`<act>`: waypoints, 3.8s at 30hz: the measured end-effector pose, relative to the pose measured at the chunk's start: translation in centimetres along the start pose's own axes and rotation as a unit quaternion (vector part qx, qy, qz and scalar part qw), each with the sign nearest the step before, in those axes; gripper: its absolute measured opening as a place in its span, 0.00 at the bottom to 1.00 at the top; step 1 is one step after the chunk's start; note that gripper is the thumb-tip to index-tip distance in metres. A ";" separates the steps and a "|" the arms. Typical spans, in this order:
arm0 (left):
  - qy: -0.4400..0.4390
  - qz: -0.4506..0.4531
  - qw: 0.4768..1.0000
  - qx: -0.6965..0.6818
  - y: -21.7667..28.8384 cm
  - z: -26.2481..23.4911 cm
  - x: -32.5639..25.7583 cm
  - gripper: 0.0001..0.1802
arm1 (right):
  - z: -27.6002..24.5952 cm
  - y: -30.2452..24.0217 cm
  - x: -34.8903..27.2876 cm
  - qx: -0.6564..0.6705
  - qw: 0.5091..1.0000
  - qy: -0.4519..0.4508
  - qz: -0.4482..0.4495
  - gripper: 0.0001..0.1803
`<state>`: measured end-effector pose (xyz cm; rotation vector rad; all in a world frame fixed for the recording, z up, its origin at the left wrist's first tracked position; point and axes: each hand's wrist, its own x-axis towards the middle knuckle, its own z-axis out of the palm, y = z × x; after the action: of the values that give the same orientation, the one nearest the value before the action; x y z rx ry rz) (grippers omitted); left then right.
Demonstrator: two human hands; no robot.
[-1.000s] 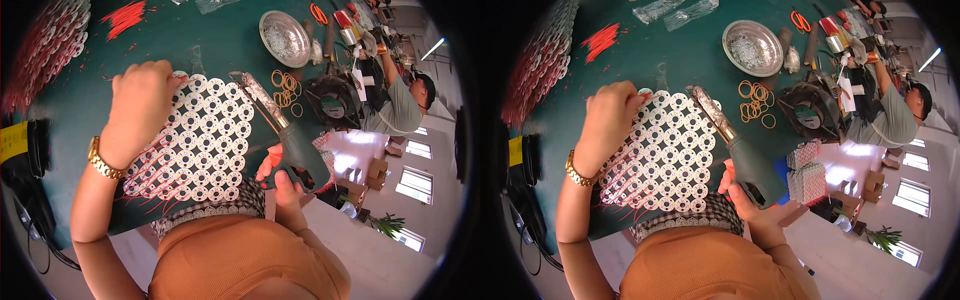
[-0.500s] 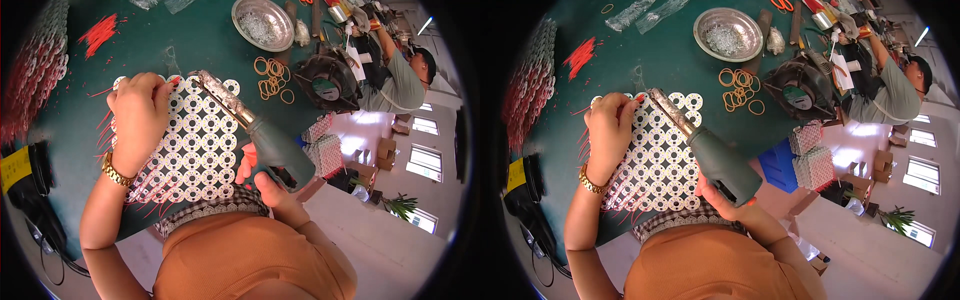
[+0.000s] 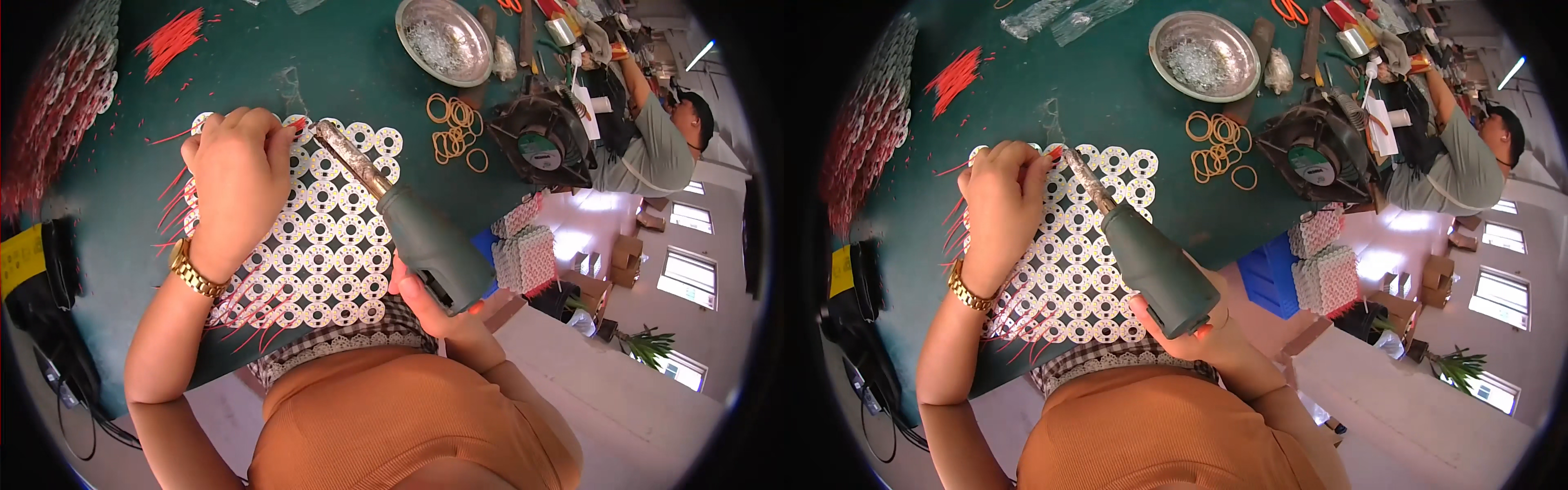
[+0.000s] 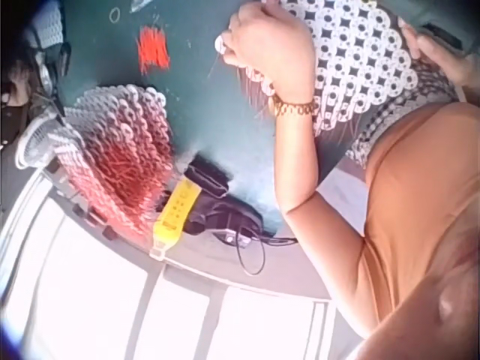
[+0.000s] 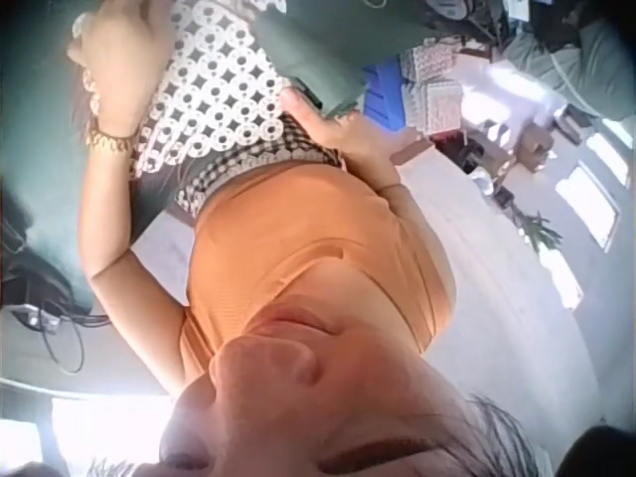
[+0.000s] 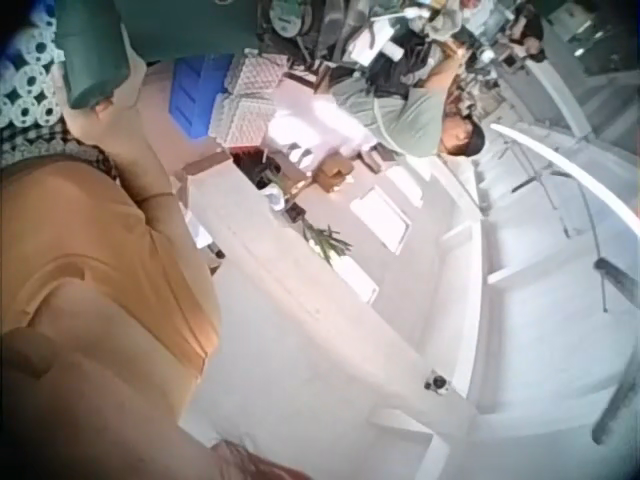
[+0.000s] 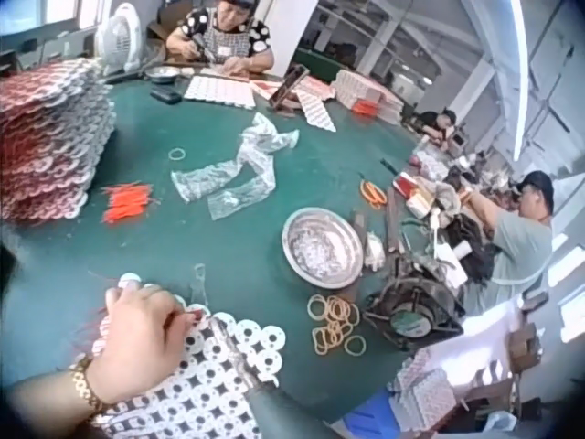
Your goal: The person solders wires onto an array of LED light chips using a soldering iron.
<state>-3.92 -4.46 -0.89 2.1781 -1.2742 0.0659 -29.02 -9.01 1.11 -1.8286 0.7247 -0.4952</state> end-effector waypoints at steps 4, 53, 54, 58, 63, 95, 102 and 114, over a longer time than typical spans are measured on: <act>0.009 0.005 1.000 -0.007 0.2 0.1 0.0 0.09 | 0.0 -0.2 0.9 -0.078 0.994 -0.024 -0.074 0.18; -0.002 0.005 0.988 -0.151 -1.0 -2.3 1.0 0.06 | -0.4 1.6 -3.0 0.239 0.971 0.008 0.018 0.24; 0.026 0.009 0.983 -0.181 -0.9 -3.0 1.2 0.05 | -0.3 1.8 -2.9 0.244 0.970 0.010 0.018 0.24; 0.047 -0.004 0.983 -0.177 -0.8 -6.0 1.6 0.08 | 0.1 3.3 -3.5 0.128 0.992 -0.005 0.007 0.25; -0.096 -0.119 0.964 -0.219 -1.2 -5.1 0.0 0.09 | 0.3 3.3 -2.7 0.037 0.995 -0.036 -0.088 0.25; -0.022 -0.003 0.999 -0.036 -0.8 -1.3 -2.3 0.05 | 1.3 1.9 -1.0 -0.155 0.984 -0.035 -0.086 0.17; -0.004 -0.001 0.999 -0.036 -0.8 -1.1 -2.4 0.04 | 1.1 0.3 -0.1 -0.148 0.971 0.004 -0.188 0.15; 0.000 0.000 0.999 -0.043 -0.8 -1.2 -2.4 0.06 | 1.3 1.4 -1.8 -0.016 0.999 -0.046 0.009 0.14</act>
<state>-4.28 -1.74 -1.10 2.1043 -1.2551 0.0111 -29.84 -7.28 -0.67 -1.8614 0.6882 -0.3870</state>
